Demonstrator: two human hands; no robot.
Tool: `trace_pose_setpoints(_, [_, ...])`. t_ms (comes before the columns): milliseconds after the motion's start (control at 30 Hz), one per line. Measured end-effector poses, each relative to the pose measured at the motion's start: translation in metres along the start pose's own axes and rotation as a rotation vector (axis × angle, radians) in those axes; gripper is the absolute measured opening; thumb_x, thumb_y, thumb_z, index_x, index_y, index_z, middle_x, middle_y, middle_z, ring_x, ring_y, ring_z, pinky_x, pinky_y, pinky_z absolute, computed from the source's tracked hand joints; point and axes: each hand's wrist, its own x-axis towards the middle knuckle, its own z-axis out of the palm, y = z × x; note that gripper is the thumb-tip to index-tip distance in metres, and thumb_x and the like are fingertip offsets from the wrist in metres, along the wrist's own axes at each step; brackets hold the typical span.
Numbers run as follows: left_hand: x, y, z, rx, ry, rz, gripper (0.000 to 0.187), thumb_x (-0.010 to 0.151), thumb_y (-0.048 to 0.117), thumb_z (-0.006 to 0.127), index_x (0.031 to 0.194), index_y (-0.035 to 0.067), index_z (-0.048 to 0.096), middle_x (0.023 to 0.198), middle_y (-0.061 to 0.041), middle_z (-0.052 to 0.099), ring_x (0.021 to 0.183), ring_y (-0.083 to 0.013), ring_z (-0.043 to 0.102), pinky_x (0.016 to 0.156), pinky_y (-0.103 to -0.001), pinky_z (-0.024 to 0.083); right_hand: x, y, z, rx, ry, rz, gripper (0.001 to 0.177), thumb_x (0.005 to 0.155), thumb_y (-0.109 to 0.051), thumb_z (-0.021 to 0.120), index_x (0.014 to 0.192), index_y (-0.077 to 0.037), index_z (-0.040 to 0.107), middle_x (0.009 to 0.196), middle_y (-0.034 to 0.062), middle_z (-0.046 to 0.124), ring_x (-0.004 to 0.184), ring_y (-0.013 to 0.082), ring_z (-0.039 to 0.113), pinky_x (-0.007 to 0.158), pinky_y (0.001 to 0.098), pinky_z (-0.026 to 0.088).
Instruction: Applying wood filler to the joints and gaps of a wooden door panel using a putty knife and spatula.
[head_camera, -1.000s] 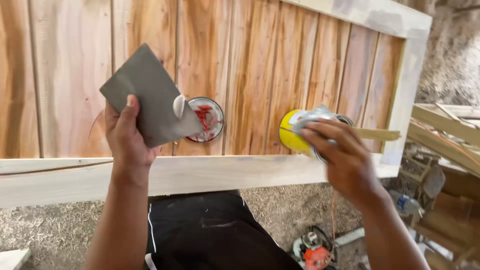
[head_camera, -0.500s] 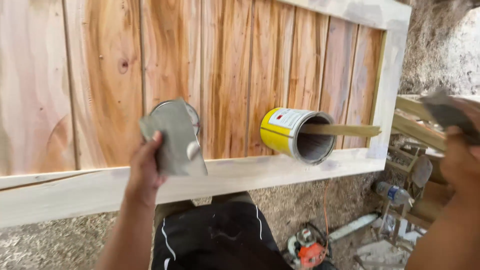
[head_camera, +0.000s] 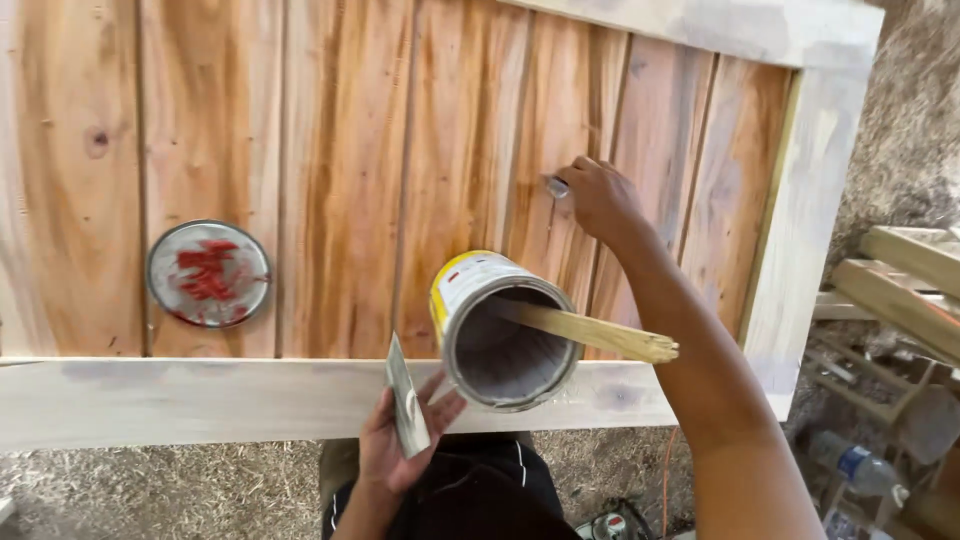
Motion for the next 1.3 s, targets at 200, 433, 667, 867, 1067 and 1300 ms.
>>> trace_pose_setpoints(200, [0.011,-0.03,-0.036,-0.142,0.152,0.089,0.053,0.102,0.038,0.053,0.14,0.001,0.057,0.152,-0.02,0.048,0.144,-0.036,0.041,0.122,-0.055,0.027,-0.009,-0.005,0.036,-0.029,0.161,-0.062,0.036,0.088,-0.005,0.061,0.124,-0.009,0.068,0.125,0.0106,0.065,0.115,0.0352,0.061,0.096,0.0484,0.051])
trace_pose_setpoints(433, [0.037,-0.058,-0.025,-0.291,0.025,0.119,0.044,0.111,0.032,0.048,0.144,0.006,0.057,0.151,-0.015,0.055,0.142,-0.0309,0.045,0.12,-0.056,0.035,-0.088,-0.008,0.09,-0.178,0.264,-0.146,0.037,0.092,-0.009,0.058,0.129,-0.011,0.066,0.131,0.0148,0.064,0.118,0.0362,0.061,0.099,0.0553,0.05])
trace_pose_setpoints(667, [0.093,-0.016,0.017,-0.038,-0.225,0.307,0.041,0.113,0.036,0.045,0.14,0.009,0.056,0.161,-0.02,0.042,0.148,-0.0464,0.038,0.125,-0.062,0.032,-0.057,0.029,0.035,0.19,-0.092,0.041,0.036,0.089,-0.006,0.062,0.123,-0.014,0.07,0.118,0.0105,0.072,0.112,0.0297,0.068,0.094,0.0438,0.056])
trace_pose_setpoints(867, [0.093,0.009,0.044,0.085,-0.075,0.384,0.05,0.107,0.039,0.046,0.146,0.009,0.052,0.163,-0.02,0.033,0.145,-0.0514,0.035,0.118,-0.069,0.031,0.002,0.031,0.001,0.274,0.121,-0.101,0.052,0.078,0.006,0.056,0.123,-0.012,0.072,0.121,0.0132,0.069,0.11,0.0357,0.064,0.09,0.0469,0.053])
trace_pose_setpoints(1067, [0.081,-0.006,0.014,0.197,-0.121,0.346,0.044,0.11,0.038,0.047,0.136,0.003,0.054,0.17,-0.02,0.028,0.149,-0.0535,0.034,0.119,-0.071,0.031,0.09,-0.014,-0.042,0.22,0.243,-0.161,0.049,0.086,0.009,0.048,0.125,-0.01,0.071,0.122,0.0121,0.067,0.112,0.0349,0.063,0.094,0.0482,0.05])
trace_pose_setpoints(1300, [0.091,-0.023,0.019,0.092,-0.102,0.324,0.05,0.105,0.04,0.042,0.147,0.013,0.046,0.164,-0.017,0.033,0.144,-0.0535,0.038,0.119,-0.065,0.034,0.105,-0.07,-0.05,0.005,0.125,0.034,0.026,0.103,-0.004,0.051,0.123,-0.007,0.069,0.12,0.0113,0.066,0.114,0.0288,0.064,0.096,0.049,0.052])
